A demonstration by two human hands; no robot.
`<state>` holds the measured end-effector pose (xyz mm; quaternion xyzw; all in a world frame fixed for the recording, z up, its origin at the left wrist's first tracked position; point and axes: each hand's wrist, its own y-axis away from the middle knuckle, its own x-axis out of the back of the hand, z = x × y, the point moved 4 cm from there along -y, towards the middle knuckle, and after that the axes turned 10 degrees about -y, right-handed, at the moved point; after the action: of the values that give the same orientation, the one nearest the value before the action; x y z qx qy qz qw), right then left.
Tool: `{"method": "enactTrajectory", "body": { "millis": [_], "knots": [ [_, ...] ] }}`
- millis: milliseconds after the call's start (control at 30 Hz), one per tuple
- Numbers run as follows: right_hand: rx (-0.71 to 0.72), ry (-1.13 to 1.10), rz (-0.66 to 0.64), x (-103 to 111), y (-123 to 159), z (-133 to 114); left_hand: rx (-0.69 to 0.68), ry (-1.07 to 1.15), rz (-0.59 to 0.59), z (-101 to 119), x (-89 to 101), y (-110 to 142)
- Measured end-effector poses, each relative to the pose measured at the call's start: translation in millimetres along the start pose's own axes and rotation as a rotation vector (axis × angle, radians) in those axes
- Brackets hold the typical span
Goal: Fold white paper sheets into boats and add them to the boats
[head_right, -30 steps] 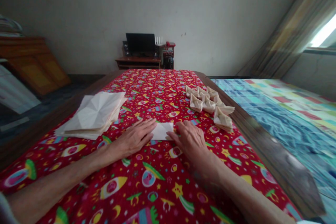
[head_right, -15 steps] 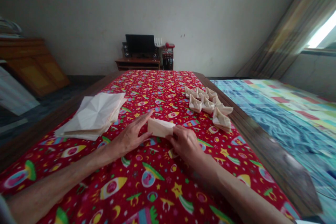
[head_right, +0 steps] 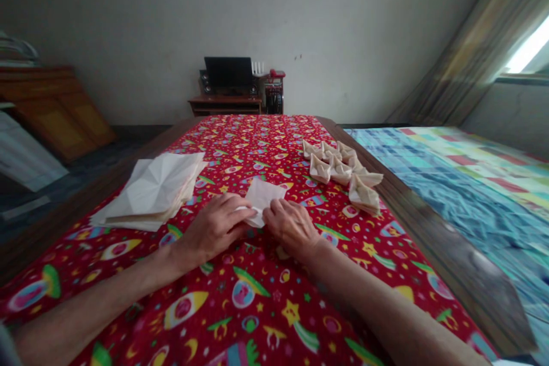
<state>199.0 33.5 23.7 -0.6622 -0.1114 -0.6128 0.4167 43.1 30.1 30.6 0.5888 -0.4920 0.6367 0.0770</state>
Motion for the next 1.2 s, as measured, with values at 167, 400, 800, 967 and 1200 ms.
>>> {"method": "enactTrajectory", "body": {
  "millis": [167, 400, 800, 967, 1200],
  "knots": [
    [-0.041, -0.189, -0.071, -7, 11, 6, 0.027, 0.048, -0.111, 4, -17.4, 7],
    [-0.138, -0.563, 0.007, -13, 36, 25, 0.111, 0.134, -0.096, 7, -16.6, 10],
    [-0.369, -0.742, 0.027, -10, 29, 30, 0.398, 0.361, -0.140, -13, -32.9, 1],
    [-0.284, -0.662, 0.024, -8, 34, 23, 0.408, 0.325, -0.168, -11, -31.0, -2],
    [-0.047, -0.331, -0.086, -7, 42, 2, 0.392, 0.296, -0.180, -11, -30.0, -2]
  ]
}}
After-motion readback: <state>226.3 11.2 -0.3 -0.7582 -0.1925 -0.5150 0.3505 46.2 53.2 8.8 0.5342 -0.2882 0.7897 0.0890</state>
